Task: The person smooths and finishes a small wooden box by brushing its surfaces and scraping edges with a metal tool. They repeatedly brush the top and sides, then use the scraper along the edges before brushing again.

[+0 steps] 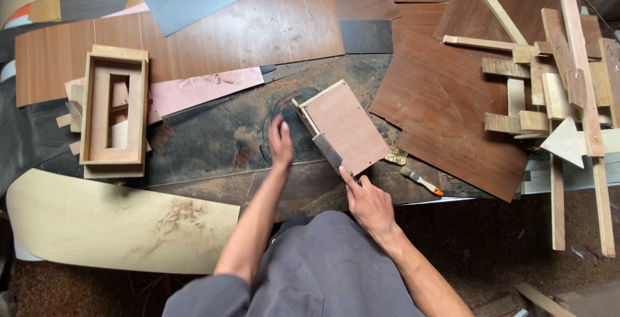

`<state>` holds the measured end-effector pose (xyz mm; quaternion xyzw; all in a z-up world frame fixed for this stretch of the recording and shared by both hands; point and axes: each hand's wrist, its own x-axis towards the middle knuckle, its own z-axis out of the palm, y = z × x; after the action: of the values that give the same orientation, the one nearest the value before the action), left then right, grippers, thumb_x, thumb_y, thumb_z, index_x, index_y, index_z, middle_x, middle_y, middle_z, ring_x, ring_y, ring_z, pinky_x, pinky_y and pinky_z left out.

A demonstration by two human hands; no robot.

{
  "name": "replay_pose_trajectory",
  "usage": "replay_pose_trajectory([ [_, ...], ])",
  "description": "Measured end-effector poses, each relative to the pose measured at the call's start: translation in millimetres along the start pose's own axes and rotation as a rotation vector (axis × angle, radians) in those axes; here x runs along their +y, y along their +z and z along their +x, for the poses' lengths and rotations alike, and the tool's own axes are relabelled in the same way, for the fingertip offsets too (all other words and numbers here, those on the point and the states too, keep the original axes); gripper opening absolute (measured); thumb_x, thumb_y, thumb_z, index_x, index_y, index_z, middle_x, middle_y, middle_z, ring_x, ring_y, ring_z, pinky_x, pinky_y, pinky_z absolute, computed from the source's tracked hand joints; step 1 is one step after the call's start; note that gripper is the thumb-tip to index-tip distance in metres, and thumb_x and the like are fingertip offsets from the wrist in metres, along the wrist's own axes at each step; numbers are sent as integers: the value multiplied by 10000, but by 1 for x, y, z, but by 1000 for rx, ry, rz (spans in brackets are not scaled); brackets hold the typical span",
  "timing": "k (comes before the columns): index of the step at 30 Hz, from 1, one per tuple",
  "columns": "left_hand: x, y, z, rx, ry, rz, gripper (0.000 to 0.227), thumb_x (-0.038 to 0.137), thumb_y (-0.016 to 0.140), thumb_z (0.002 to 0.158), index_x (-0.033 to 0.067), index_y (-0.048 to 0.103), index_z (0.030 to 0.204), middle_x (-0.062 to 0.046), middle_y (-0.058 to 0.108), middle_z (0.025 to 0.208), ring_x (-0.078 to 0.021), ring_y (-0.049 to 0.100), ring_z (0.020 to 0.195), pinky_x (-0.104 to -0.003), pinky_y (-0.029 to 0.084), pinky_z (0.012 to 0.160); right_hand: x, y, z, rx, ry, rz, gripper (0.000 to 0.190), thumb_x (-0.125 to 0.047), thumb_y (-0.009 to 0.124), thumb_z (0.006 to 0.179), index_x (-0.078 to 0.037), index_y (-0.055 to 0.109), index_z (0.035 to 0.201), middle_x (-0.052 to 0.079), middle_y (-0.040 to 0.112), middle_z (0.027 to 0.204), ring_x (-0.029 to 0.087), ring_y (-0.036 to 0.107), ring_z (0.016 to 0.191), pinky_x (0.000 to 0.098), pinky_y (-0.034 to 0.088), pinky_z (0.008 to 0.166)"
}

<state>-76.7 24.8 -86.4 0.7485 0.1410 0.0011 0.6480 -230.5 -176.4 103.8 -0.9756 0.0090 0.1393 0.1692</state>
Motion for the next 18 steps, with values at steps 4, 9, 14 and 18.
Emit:
replay_pose_trajectory([
  [4,23,-15,71,-343,-52,41,499,380,379,1060,167,392,1511,-90,477,1522,-276,483,1357,-444,376,1114,-1,3,-5,23,0,-29,585,-246,590,960,-365,430,1510,134,617,905,366,697,704,510,564,575],
  [9,22,-6,69,-479,82,160,407,405,449,1076,141,610,1340,-95,613,1327,-238,598,1237,-391,466,1070,11,4,-20,53,33,-64,602,-245,596,953,-378,418,1512,118,615,898,355,698,696,488,572,562],
  [14,6,-17,18,-392,234,136,314,353,569,1053,96,678,1197,-90,664,1121,-228,654,1109,-363,500,1004,26,16,-38,83,15,-60,607,-249,611,943,-383,430,1506,99,611,868,329,696,662,460,574,542],
  [18,13,-44,-18,-564,227,236,404,419,630,995,67,727,1168,-108,684,1135,-235,663,1100,-378,500,983,51,16,-42,62,-100,-130,574,-297,629,955,-403,448,1490,73,599,809,284,680,634,411,578,530],
])
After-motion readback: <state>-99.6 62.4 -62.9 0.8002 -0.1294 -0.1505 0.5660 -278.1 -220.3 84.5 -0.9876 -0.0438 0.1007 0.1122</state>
